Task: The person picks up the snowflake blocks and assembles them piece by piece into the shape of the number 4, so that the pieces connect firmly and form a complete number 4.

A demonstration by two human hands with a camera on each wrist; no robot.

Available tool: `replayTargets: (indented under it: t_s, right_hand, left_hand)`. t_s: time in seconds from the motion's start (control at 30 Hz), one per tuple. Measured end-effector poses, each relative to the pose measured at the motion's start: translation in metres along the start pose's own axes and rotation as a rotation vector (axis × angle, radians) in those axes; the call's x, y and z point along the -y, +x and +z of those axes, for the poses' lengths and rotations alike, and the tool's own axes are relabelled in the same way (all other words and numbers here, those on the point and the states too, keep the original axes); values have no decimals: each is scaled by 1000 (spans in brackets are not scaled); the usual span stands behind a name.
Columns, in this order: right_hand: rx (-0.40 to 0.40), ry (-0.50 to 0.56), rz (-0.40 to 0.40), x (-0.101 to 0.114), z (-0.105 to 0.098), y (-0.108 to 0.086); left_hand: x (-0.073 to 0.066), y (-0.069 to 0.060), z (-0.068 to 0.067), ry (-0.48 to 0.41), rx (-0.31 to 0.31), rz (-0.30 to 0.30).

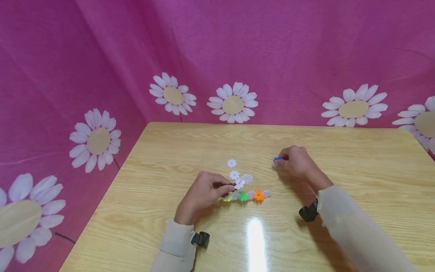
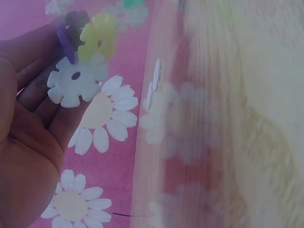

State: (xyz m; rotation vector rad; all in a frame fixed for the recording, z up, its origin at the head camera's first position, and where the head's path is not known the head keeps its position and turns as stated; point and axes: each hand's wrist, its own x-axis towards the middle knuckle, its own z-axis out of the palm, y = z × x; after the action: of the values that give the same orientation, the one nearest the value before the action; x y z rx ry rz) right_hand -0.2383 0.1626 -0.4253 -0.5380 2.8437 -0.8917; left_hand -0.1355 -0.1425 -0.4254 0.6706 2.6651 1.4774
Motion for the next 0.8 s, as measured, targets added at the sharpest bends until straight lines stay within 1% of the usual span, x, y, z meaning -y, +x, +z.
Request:
replayTargets:
  t_s: [0.1,0.2,0.3,0.4,0.6,0.8]
  right_hand:
    - [-18,1,-25,7,-1,-4]
    - [-39,-4,-69,14,-3,-8]
    - [-53,7,-126,21,-4,-12]
    - [-50,37,-159,28,-4,-17]
    - [-14,91,-168,40,-4,-25]
    - [22,177,-172,55,-4,-34]
  left_hand:
    - [-2,0,0,-25,3,-5]
    - [-3,0,-1,-50,6,-5]
    - [-3,0,-1,-47,8,-1]
    - [-4,0,-1,-41,10,3]
    - [-5,0,0,-44,12,-2]
    - [-6,0,0,-38,7,7]
